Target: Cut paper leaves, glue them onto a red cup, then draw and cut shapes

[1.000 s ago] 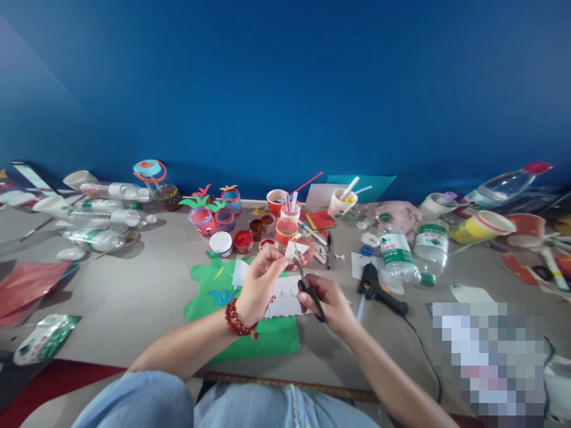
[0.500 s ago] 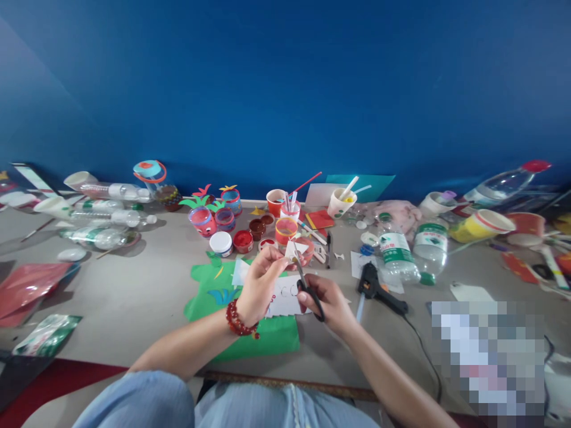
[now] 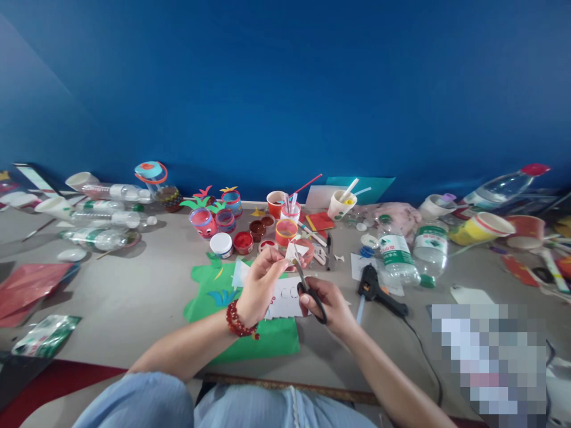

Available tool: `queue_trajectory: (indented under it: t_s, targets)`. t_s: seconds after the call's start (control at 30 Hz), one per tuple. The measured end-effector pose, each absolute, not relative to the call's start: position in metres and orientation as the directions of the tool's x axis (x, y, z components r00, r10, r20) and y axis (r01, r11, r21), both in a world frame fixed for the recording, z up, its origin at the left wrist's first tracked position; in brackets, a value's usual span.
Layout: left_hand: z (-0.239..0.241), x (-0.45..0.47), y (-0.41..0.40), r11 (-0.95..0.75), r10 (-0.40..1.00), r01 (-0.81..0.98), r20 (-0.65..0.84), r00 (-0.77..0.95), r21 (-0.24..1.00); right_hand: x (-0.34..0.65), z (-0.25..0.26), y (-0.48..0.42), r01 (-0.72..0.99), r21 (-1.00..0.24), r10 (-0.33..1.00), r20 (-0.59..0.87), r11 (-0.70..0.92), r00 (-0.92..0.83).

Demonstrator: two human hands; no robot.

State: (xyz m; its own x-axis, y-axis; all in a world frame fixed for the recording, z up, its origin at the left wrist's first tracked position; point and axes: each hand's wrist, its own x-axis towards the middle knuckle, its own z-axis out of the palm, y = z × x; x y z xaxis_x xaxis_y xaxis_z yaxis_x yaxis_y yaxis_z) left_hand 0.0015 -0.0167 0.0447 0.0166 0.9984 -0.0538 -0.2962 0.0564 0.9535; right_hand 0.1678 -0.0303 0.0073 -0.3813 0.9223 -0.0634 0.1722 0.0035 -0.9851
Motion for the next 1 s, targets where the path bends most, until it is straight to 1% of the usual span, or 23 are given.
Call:
queue_trajectory:
  t_s: [0.23, 0.37, 0.7, 1.0]
  targets:
    - [0.039, 0.0, -0.015, 0.051, 0.998, -0.289, -0.042, 0.037, 0.956, 0.17, 0.009, -0.029, 0.187, -0.982, 0.917, -0.08, -0.006, -0.392]
    - [0.037, -0.001, -0.014, 0.024, 0.999, -0.275, -0.012, 0.047, 0.961, 0.173, 0.009, -0.028, 0.215, -0.976, 0.916, -0.062, 0.027, -0.396]
    - [0.041, 0.0, -0.015, 0.075, 0.996, -0.272, -0.061, 0.062, 0.959, 0.174, 0.009, -0.029, 0.232, -0.971, 0.915, -0.042, 0.057, -0.4]
    - [0.046, -0.002, -0.013, 0.049, 0.996, -0.245, -0.031, 0.078, 0.968, 0.181, 0.01, -0.027, 0.286, -0.955, 0.915, -0.041, 0.083, -0.401]
